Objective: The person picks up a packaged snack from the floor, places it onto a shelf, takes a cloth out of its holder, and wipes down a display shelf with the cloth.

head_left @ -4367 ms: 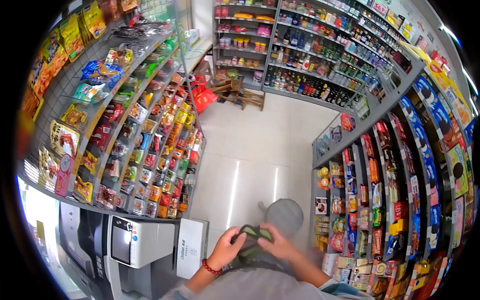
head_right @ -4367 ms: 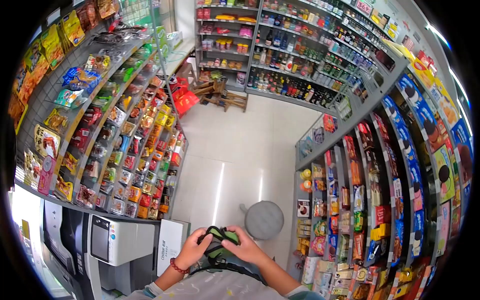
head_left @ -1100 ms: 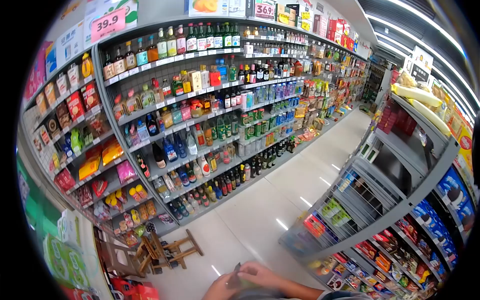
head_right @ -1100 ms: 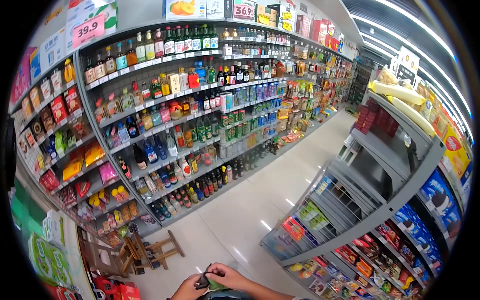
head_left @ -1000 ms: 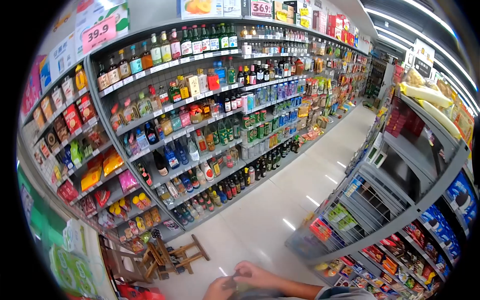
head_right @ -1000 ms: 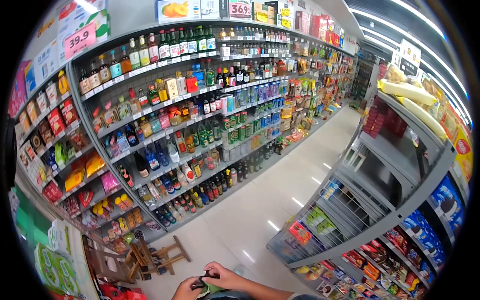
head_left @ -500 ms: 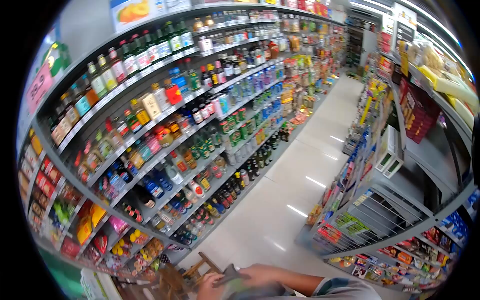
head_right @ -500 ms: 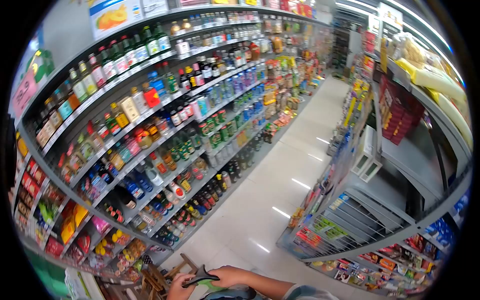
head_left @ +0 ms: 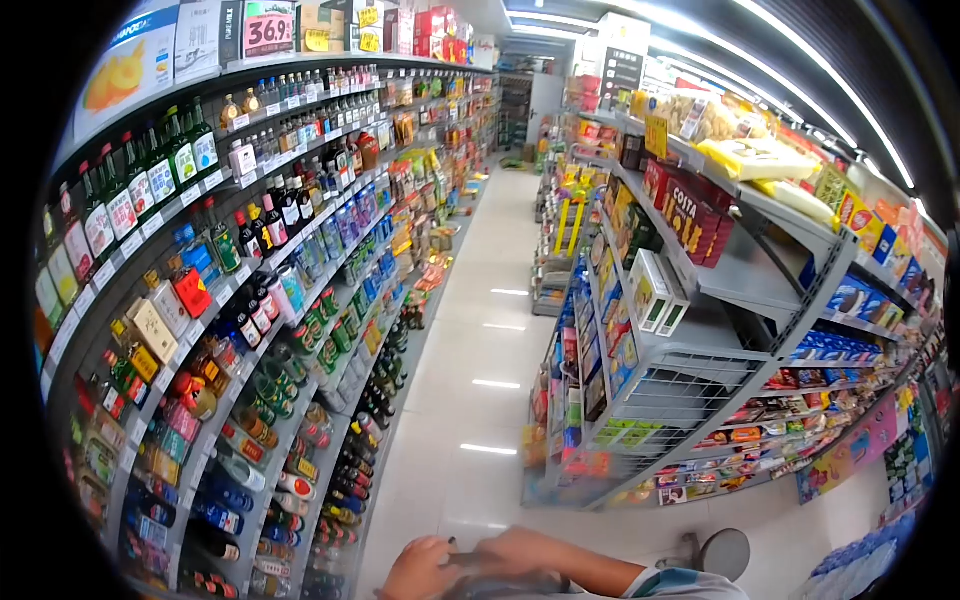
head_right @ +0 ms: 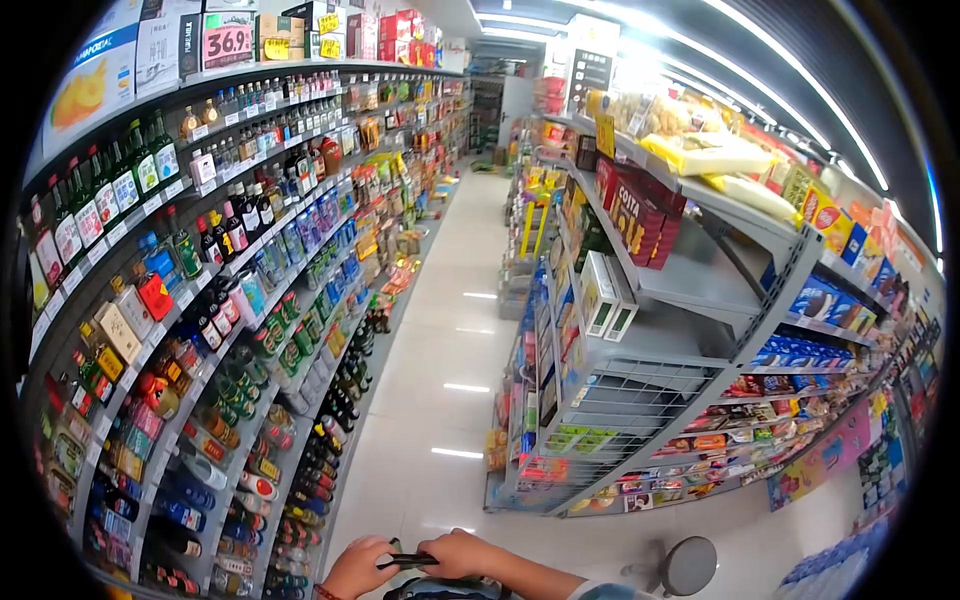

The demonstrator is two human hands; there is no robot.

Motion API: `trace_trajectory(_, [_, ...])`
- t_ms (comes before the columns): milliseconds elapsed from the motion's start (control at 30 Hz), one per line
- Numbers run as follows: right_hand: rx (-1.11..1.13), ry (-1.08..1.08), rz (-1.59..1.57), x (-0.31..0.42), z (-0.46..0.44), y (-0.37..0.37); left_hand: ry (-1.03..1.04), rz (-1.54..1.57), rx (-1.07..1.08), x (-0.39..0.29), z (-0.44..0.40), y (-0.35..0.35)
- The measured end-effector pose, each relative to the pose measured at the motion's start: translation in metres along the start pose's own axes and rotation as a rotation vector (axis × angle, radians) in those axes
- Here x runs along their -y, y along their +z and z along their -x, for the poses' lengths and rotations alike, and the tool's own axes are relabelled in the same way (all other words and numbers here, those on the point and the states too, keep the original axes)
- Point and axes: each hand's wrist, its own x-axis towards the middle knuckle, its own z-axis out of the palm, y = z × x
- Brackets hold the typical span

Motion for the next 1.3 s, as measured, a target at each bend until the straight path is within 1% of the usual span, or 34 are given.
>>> trace_trajectory(33, [-0.010, 0.017, 0.011, 0.009, -0.008, -0.005, -0.008, -0.071, -0.035, 0.010, 0.002, -0.018])
trace_trajectory(100, [-0.107, 0.006, 0.153, 0.025, -0.022, -0.009, -0.020, -0.199, -0.137, 0.026, 0.012, -0.047])
trace_trajectory(133, [-0.111, 0.020, 0.161, 0.030, -0.029, -0.009, -0.005, -0.190, -0.136, 0.042, 0.016, -0.056])
trace_trajectory(200, [-0.238, -0.041, 0.235, 0.034, -0.045, -0.010, 0.148, -0.193, -0.319, 0.080, 0.025, -0.078])
trace_trajectory(233, [-0.271, -0.057, 0.213, 0.031, -0.054, -0.006, 0.225, -0.196, -0.324, 0.087, 0.029, -0.093])
trace_trajectory(267, [-0.275, -0.045, 0.218, 0.029, -0.061, -0.003, 0.236, -0.188, -0.321, 0.098, 0.031, -0.103])
trace_trajectory(333, [-0.361, -0.109, 0.076, 0.031, -0.070, -0.004, 0.177, -0.042, -0.223, 0.119, 0.032, -0.118])
trace_trajectory(467, [-0.314, -0.011, 0.134, 0.038, -0.080, -0.022, 0.215, -0.030, -0.232, 0.130, 0.022, -0.148])
trace_trajectory(533, [-0.347, 0.018, 0.161, 0.037, -0.083, -0.033, 0.144, 0.010, -0.238, 0.130, 0.014, -0.162])
trace_trajectory(567, [-0.349, 0.023, 0.160, 0.036, -0.085, -0.040, 0.147, 0.011, -0.235, 0.131, 0.010, -0.168])
trace_trajectory(667, [-0.169, 0.228, -0.082, 0.044, -0.093, -0.085, 0.181, 0.060, -0.250, 0.137, -0.010, -0.181])
trace_trajectory(700, [-0.255, 0.146, -0.117, 0.026, -0.099, -0.083, 0.156, 0.075, -0.280, 0.140, -0.015, -0.183])
trace_trajectory(733, [-0.255, 0.135, -0.124, 0.034, -0.104, -0.100, 0.129, 0.087, -0.309, 0.144, -0.021, -0.184])
trace_trajectory(767, [-0.313, 0.155, -0.250, 0.043, -0.106, -0.121, 0.118, 0.075, -0.312, 0.151, -0.027, -0.187])
trace_trajectory(800, [-0.366, 0.173, -0.378, 0.044, -0.111, -0.135, 0.063, 0.131, -0.242, 0.158, -0.035, -0.192])
trace_trajectory(833, [-0.432, 0.069, -0.503, 0.025, -0.122, -0.136, 0.008, 0.187, -0.177, 0.163, -0.043, -0.196])
trace_trajectory(867, [-0.424, 0.052, -0.514, 0.015, -0.131, -0.146, -0.006, 0.172, -0.185, 0.165, -0.049, -0.199])
trace_trajectory(933, [-0.352, 0.043, -0.901, -0.004, -0.148, -0.168, -0.111, 0.476, -0.185, 0.158, -0.061, -0.207])
trace_trajectory(967, [-0.350, -0.020, -0.974, -0.015, -0.155, -0.178, -0.105, 0.622, -0.300, 0.164, -0.072, -0.201])
trace_trajectory(1000, [-0.339, -0.033, -0.987, -0.024, -0.161, -0.188, -0.142, 0.873, -0.351, 0.143, -0.087, -0.204])
trace_trajectory(1067, [-0.446, -0.042, -1.013, -0.042, -0.170, -0.206, -0.161, 0.979, -0.397, 0.210, -0.124, -0.188])
trace_trajectory(1100, [-0.457, -0.075, -1.040, -0.052, -0.174, -0.212, -0.109, 1.044, -0.351, 0.205, -0.140, -0.197])
trace_trajectory(1133, [-0.448, -0.081, -1.051, -0.068, -0.177, -0.215, -0.119, 1.034, -0.357, 0.170, -0.155, -0.207])
trace_trajectory(1167, [-0.382, -0.039, -1.134, -0.089, -0.181, -0.216, -0.161, 1.227, -0.422, 0.114, -0.171, -0.218])
trace_trajectory(1200, [-0.313, 0.007, -1.213, -0.110, -0.185, -0.214, -0.202, 1.421, -0.487, 0.076, -0.192, -0.228])
trace_trajectory(1233, [-0.311, 0.059, -1.241, -0.120, -0.190, -0.213, -0.004, 1.205, -0.370, 0.066, -0.212, -0.238])
trace_trajectory(1267, [-0.300, 0.059, -1.249, -0.130, -0.192, -0.215, 0.298, 0.338, -0.763, 0.065, -0.228, -0.215])
trace_trajectory(1300, [-0.257, -0.005, -1.227, -0.130, -0.190, -0.220, 0.139, 0.821, -0.659, 0.058, -0.246, -0.222])
